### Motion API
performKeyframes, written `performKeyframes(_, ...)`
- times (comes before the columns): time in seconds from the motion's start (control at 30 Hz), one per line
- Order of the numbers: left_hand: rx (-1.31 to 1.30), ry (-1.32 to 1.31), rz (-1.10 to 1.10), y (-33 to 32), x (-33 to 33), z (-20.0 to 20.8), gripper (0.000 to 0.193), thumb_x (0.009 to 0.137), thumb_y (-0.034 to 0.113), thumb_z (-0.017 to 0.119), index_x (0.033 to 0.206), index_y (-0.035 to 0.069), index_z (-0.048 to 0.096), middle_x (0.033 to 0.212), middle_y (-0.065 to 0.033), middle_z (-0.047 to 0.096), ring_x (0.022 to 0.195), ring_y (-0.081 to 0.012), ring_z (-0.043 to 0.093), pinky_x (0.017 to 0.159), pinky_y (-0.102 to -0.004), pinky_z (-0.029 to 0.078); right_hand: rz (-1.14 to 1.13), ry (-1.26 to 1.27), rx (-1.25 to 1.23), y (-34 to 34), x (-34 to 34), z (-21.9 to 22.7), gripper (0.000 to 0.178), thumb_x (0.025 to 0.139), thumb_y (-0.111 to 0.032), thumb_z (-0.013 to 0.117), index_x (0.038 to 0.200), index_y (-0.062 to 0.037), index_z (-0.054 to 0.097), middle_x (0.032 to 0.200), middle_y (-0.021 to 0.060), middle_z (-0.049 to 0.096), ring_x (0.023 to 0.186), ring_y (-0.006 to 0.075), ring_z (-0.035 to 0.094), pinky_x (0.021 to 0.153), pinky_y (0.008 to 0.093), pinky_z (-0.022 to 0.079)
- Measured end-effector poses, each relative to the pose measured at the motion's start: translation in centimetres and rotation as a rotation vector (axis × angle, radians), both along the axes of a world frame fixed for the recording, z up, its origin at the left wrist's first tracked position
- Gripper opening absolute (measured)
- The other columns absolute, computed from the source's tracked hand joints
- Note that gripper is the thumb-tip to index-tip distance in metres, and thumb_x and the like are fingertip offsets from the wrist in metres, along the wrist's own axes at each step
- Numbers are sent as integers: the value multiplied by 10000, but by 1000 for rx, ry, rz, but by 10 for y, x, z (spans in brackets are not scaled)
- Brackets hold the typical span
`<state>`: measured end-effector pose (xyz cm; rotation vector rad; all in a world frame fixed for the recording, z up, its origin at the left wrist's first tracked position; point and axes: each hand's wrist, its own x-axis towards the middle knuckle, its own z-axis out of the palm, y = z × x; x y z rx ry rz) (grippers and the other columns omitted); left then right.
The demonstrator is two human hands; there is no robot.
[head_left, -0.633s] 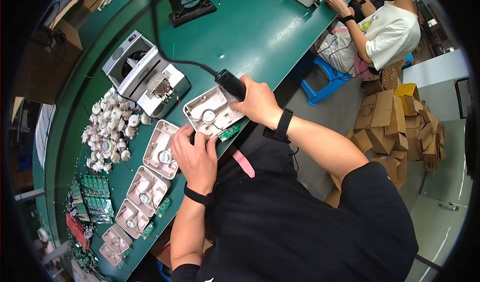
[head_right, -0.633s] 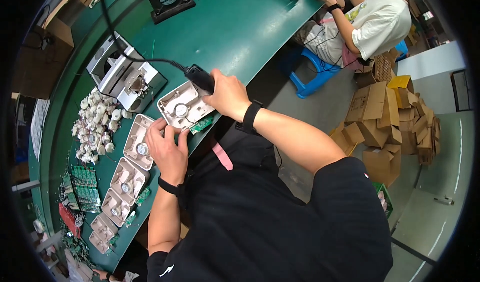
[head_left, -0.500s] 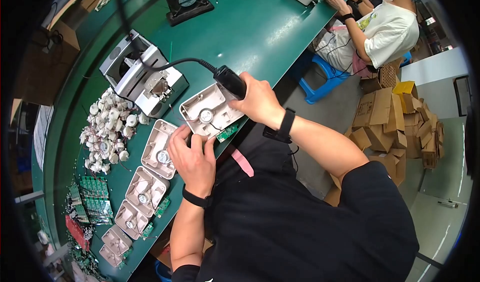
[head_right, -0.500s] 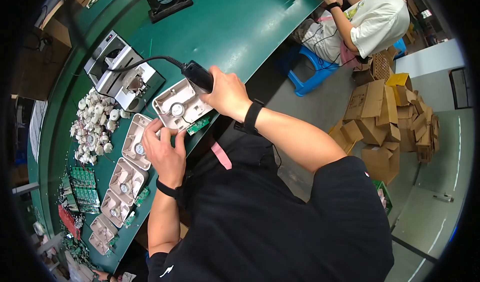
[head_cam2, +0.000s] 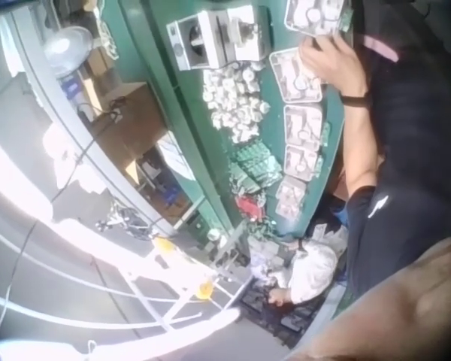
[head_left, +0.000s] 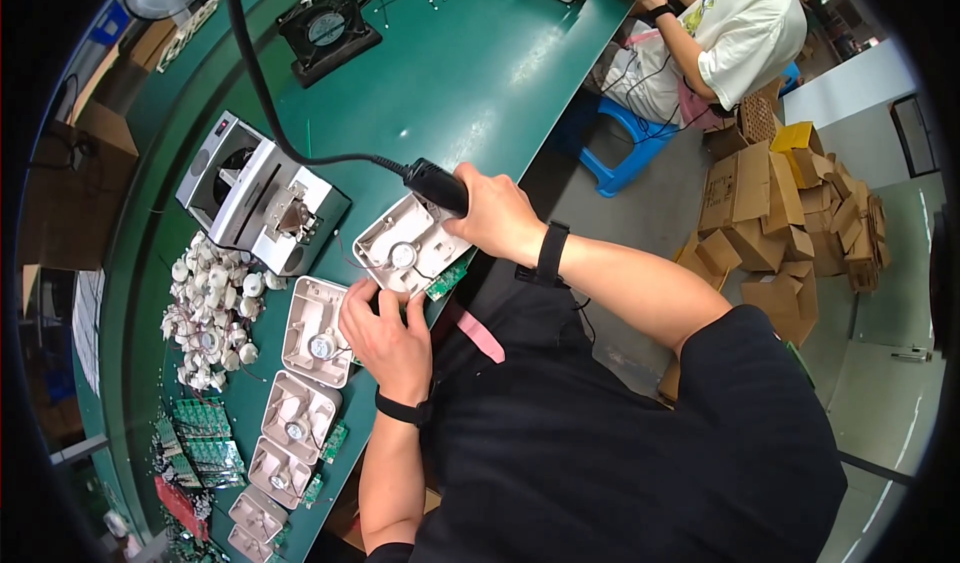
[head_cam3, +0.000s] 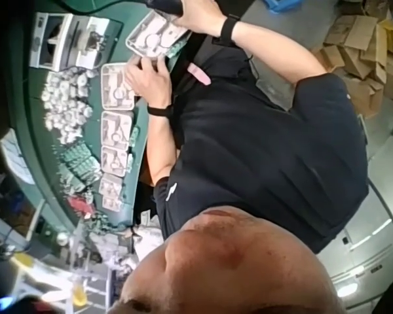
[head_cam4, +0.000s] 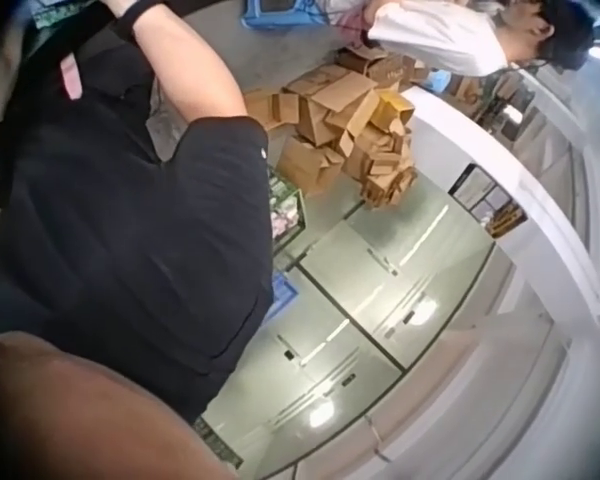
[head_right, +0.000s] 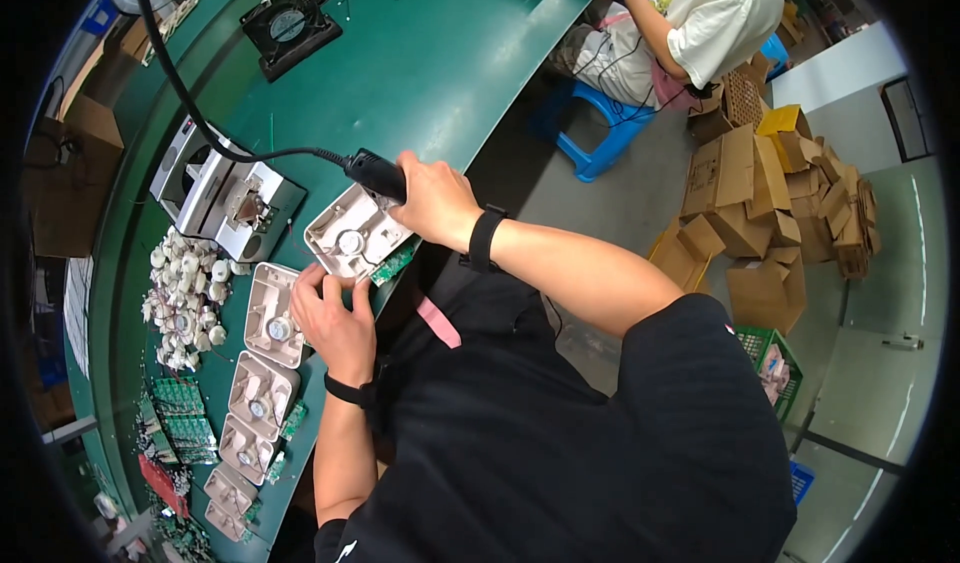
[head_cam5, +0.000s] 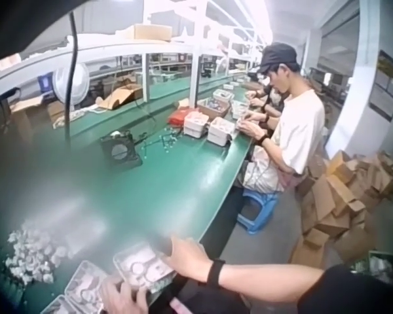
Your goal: The person picks up a motor and places it into a plastic housing, repeating this for a second motor and housing. Then, they use a power screwdriver to fasten the motors into the housings.
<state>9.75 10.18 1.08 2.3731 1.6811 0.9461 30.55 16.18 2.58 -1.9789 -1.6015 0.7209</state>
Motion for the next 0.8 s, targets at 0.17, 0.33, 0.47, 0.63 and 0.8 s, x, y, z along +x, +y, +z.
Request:
performKeyframes(0.17,-13,5,8,4,1,0,258,725,112,826,814,57,590,1082,-130,576,1144,-350,551,999,-478,409,5,28,-6,1,1,-1,464,725,-185,802,1090,3,586,872,245,698,875,422,692,809,476,542)
performKeyframes(0.33,16,-23,14,0,2,9,262,724,116,828,813,54,590,1081,-130,565,1145,-353,545,1030,-501,399,16,21,-6,1,4,7,459,729,-181,796,1091,0,579,868,236,699,882,420,691,814,473,541)
performKeyframes(0.47,-14,11,-14,4,8,4,256,723,113,827,811,49,595,1075,-131,567,1144,-358,548,1059,-524,389,67,-60,-16,8,9,4,454,735,-177,787,1095,-7,569,866,227,700,892,417,688,819,470,539)
performKeyframes(0.63,-30,13,-18,4,8,2,248,728,120,824,805,47,600,1071,-130,568,1143,-352,552,1088,-543,379,58,-74,-12,3,10,11,446,740,-174,780,1096,-15,565,864,221,700,894,414,687,819,468,538)
performKeyframes(0.8,-3,12,-31,13,12,1,244,739,134,819,808,46,602,1066,-127,569,1146,-335,557,1109,-547,368,46,-68,-7,7,14,7,447,743,-172,777,1105,-14,567,853,227,696,882,416,688,811,469,539)
